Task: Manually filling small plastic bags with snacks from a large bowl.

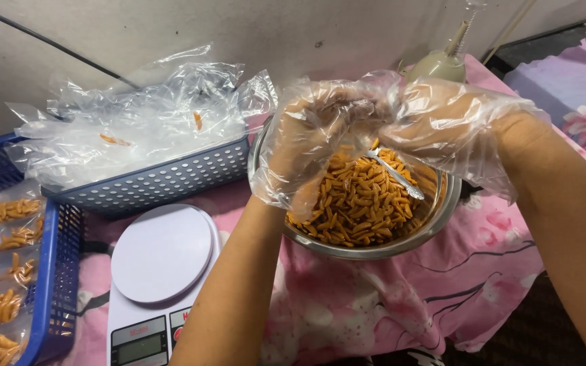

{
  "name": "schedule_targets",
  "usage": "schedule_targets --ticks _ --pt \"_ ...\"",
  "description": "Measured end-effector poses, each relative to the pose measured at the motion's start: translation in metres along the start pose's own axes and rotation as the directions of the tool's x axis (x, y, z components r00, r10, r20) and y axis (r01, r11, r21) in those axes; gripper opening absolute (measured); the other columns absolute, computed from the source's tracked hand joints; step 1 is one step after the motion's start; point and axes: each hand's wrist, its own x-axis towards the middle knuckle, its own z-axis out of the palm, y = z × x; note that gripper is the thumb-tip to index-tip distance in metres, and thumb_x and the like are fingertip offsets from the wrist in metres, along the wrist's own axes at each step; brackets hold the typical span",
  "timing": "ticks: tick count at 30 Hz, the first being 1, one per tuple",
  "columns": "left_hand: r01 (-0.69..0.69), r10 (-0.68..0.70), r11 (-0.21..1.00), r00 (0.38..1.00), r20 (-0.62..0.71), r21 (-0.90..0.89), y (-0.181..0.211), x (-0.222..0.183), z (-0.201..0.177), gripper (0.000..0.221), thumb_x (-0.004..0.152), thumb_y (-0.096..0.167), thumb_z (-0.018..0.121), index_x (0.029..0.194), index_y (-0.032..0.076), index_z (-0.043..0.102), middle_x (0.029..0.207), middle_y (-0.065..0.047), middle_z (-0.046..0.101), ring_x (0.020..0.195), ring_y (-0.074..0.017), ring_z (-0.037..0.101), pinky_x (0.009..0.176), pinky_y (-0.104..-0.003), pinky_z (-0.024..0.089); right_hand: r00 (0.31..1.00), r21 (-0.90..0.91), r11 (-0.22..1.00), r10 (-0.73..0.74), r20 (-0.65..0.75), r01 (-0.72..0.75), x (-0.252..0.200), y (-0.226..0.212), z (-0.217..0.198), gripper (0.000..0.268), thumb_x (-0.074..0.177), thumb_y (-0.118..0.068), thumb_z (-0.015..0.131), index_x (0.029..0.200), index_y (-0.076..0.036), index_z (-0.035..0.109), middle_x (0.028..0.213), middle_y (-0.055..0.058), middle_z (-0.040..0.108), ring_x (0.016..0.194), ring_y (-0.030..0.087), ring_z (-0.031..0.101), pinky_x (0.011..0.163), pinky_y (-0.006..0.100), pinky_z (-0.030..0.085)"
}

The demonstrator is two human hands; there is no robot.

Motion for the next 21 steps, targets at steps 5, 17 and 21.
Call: schedule_targets --ticks 5,17,21 --pt "0.229 -0.184 0.954 0.958 -0.221 0.195 0.041 0.001 0.028 0.038 0.093 0.038 0.069 0.117 0.008 0.068 0.113 -0.018 0.076 0.111 -0.0307 0.073 0.105 -0.049 0.056 0.999 -0.18 0.982 -0.051 -0.004 0.05 0.029 -0.004 -0.009 0.037 0.098 -0.04 0.062 0.077 -0.028 0.034 0.065 -0.009 0.031 0.06 0.006 0.03 0.061 0.023 0.037" --pt "0.192 -0.111 0.944 0.951 -0.29 0.27 0.006 0.005 0.007 0.026 0.095 0.021 0.066 0.112 0.001 0.073 0.099 -0.02 0.078 0.082 -0.0236 0.075 0.068 -0.03 0.065 0.986 -0.581 0.799 -0.16 0.045 0.156 0.171 0.017 -0.114 0.032 0.099 -0.034 0.059 0.076 -0.024 0.04 0.065 -0.006 0.035 0.059 0.009 0.033 0.058 0.025 0.037" --pt "0.187 -0.061 0.827 0.967 -0.246 0.53 0.018 -0.006 0.013 0.048 0.097 0.05 0.062 0.12 0.009 0.073 0.109 -0.018 0.078 0.102 -0.0334 0.077 0.089 -0.049 0.062 0.979 -0.683 0.707 -0.192 0.062 0.182 0.169 0.024 -0.126 0.03 0.099 -0.032 0.059 0.075 -0.022 0.042 0.065 -0.005 0.036 0.059 0.01 0.033 0.058 0.026 0.038"
